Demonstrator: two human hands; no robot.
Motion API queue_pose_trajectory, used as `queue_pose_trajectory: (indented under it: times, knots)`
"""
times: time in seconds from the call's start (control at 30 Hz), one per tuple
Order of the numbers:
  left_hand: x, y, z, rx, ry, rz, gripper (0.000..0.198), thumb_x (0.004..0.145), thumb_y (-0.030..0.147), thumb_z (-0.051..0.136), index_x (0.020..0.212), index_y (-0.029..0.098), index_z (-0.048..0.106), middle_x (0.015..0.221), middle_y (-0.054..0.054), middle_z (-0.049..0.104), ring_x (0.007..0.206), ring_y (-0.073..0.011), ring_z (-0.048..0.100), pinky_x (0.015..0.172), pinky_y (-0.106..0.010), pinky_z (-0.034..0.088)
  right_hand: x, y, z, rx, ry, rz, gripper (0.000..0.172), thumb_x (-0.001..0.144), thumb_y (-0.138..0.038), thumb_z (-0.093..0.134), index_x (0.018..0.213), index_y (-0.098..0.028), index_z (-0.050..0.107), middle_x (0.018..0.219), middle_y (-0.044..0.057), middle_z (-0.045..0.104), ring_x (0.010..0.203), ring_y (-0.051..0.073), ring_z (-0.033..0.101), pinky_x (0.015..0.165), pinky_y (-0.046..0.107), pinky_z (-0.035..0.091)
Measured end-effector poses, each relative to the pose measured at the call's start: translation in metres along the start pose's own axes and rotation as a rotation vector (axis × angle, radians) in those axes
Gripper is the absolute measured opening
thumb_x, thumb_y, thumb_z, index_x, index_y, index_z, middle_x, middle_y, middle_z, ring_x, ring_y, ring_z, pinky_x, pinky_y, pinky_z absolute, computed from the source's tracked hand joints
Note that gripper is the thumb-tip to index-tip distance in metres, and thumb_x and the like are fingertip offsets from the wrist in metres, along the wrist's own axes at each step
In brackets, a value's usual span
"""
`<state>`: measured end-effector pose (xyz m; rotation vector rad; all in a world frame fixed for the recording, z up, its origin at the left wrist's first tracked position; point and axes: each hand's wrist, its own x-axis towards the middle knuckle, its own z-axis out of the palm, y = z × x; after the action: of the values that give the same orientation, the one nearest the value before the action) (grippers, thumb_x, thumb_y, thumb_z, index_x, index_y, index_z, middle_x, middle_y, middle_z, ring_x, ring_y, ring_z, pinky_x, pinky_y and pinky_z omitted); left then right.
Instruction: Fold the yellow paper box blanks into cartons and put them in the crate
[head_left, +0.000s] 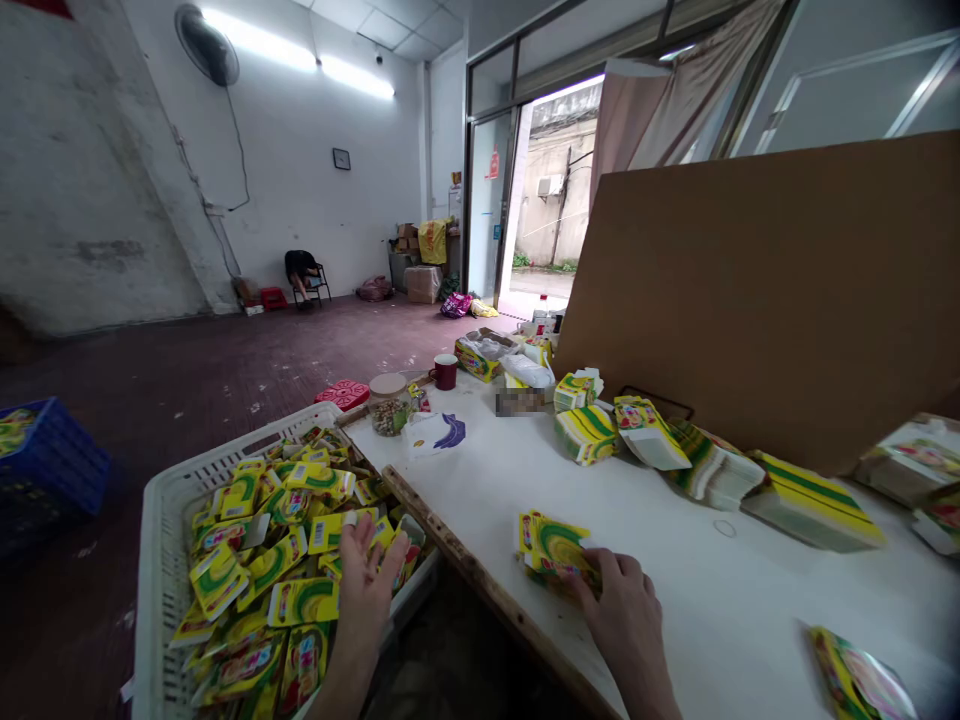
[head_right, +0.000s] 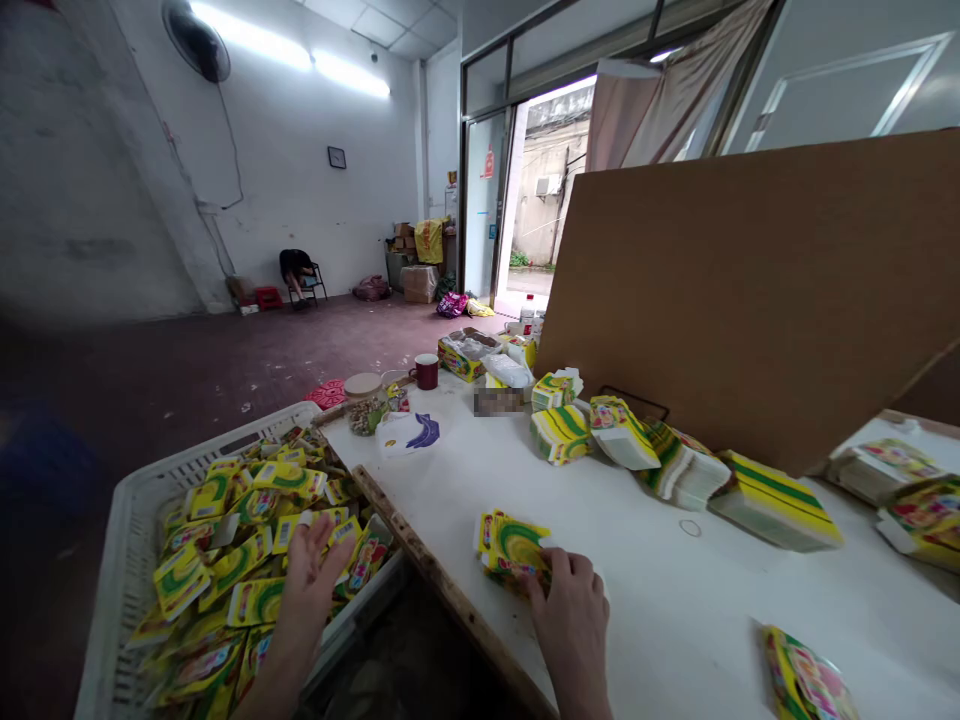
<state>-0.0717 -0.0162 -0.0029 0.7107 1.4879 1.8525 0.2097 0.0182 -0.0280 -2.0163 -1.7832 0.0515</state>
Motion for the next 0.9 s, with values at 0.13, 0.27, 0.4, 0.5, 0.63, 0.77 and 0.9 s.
queue_pose_trajectory:
  times: [0.13, 0.27, 0.4, 0.5, 0.63, 0.77, 0.9]
  knots:
    - [-0.016, -0.016, 0.007, -0.017, -0.165, -0.087, 0.077, 0.068, 0.05, 0.074, 0.127, 0.02, 0.035, 0.135, -0.02, 0.048, 0.126, -0.0332, 0.047, 0.105, -0.047, 0.04, -0.001, -0.002, -0.003, -0.027, -0.015, 0.047, 0.03, 0.083, -0.034, 0.06, 0.108, -0.017, 0.064, 0.113, 0.015, 0.059, 0.102, 0.036, 0.054, 0.079, 0.046, 0.046]
    - [-0.02, -0.017, 0.01, 0.004, -0.292, -0.126, 0.067, 0.067, 0.046, 0.076, 0.118, 0.016, 0.044, 0.121, -0.018, 0.059, 0.11, -0.0293, 0.059, 0.093, -0.04, 0.049, 0.003, 0.004, -0.002, 0.045, -0.021, -0.006, 0.028, 0.08, -0.03, 0.065, 0.1, -0.011, 0.064, 0.101, 0.016, 0.062, 0.095, 0.032, 0.056, 0.086, 0.043, 0.044]
    - [-0.024, -0.02, 0.012, -0.001, -0.299, -0.107, 0.059, 0.068, 0.05, 0.075, 0.112, 0.016, 0.055, 0.11, -0.013, 0.066, 0.101, -0.0268, 0.062, 0.088, -0.037, 0.05, 0.0, 0.005, -0.001, 0.087, 0.025, -0.005, 0.025, 0.079, -0.029, 0.063, 0.098, -0.013, 0.062, 0.097, 0.014, 0.061, 0.091, 0.032, 0.056, 0.085, 0.042, 0.045]
    - [-0.027, -0.027, 0.011, -0.015, -0.331, -0.133, 0.057, 0.066, 0.052, 0.076, 0.108, 0.017, 0.06, 0.102, -0.011, 0.068, 0.096, -0.026, 0.064, 0.086, -0.037, 0.05, -0.001, 0.004, -0.001, 0.13, 0.004, 0.042, 0.026, 0.08, -0.034, 0.056, 0.1, -0.018, 0.059, 0.095, 0.013, 0.062, 0.091, 0.032, 0.058, 0.077, 0.041, 0.047]
    - [-0.034, -0.03, 0.012, -0.006, -0.464, -0.187, 0.051, 0.07, 0.051, 0.074, 0.105, 0.017, 0.062, 0.096, -0.01, 0.069, 0.091, -0.0235, 0.065, 0.085, -0.036, 0.049, 0.003, 0.007, -0.012, 0.311, 0.019, 0.156, 0.027, 0.076, -0.04, 0.052, 0.096, -0.023, 0.052, 0.09, 0.009, 0.065, 0.082, 0.03, 0.064, 0.065, 0.038, 0.048]
    - [-0.056, -0.03, 0.026, -0.072, -0.608, -0.218, 0.057, 0.068, 0.052, 0.077, 0.11, 0.017, 0.062, 0.095, -0.01, 0.068, 0.09, -0.0223, 0.063, 0.082, -0.034, 0.049, -0.002, -0.001, -0.031, 0.61, 0.072, 0.245, 0.033, 0.07, -0.049, 0.058, 0.091, -0.024, 0.049, 0.083, 0.006, 0.07, 0.075, 0.026, 0.068, 0.067, 0.037, 0.051]
    - [-0.076, -0.03, 0.039, -0.217, -0.637, -0.3, 0.068, 0.062, 0.061, 0.076, 0.113, 0.017, 0.063, 0.108, -0.014, 0.067, 0.1, -0.0295, 0.062, 0.084, -0.039, 0.051, -0.034, -0.034, -0.032, 0.835, -0.088, 0.069, 0.024, 0.068, -0.039, 0.065, 0.082, -0.023, 0.053, 0.071, 0.001, 0.065, 0.064, 0.02, 0.063, 0.062, 0.03, 0.051]
